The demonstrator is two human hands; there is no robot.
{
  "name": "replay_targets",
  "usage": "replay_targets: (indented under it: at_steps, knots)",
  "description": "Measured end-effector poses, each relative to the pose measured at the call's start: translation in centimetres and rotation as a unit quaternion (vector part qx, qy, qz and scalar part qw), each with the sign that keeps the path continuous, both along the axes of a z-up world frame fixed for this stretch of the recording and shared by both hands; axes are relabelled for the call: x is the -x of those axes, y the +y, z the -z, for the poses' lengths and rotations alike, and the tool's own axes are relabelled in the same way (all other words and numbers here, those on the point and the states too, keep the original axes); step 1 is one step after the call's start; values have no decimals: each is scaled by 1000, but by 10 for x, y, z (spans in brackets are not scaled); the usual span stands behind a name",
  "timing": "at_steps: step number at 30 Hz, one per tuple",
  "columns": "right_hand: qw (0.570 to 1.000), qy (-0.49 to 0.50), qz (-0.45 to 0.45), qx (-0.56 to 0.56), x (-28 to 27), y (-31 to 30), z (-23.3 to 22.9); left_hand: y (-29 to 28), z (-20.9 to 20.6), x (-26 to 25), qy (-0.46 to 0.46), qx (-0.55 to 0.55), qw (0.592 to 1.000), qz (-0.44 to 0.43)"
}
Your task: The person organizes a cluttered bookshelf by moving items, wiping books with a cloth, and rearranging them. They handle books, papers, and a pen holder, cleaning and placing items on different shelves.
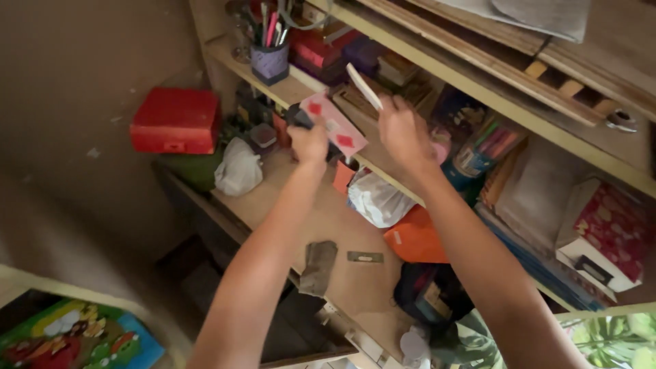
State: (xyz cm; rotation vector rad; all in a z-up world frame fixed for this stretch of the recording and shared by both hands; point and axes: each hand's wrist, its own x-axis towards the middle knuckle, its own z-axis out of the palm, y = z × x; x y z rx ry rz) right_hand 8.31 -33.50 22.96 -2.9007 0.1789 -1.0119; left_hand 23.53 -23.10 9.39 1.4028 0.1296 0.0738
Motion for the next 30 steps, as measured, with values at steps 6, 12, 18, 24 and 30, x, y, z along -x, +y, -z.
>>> replay_targets:
  at_steps: [6, 12, 18, 24, 30]
  knots:
    - [993, -42, -42, 104, 17, -8, 9, -82, 26, -12, 103, -177, 976, -80]
    - [982, 2, -10, 188, 7, 3, 15, -64, -8, 17, 136, 53, 989, 12]
    - [981, 49, -57, 178, -20, 5, 51, -49, 47, 27, -146, 93, 982, 79]
    - [989, 57, -123, 61, -39, -21, 67, -33, 55, 17, -164, -19, 977, 136]
    - [991, 43, -113, 51, -9, 8, 61, 17, 70, 49, -141, -187, 967, 103]
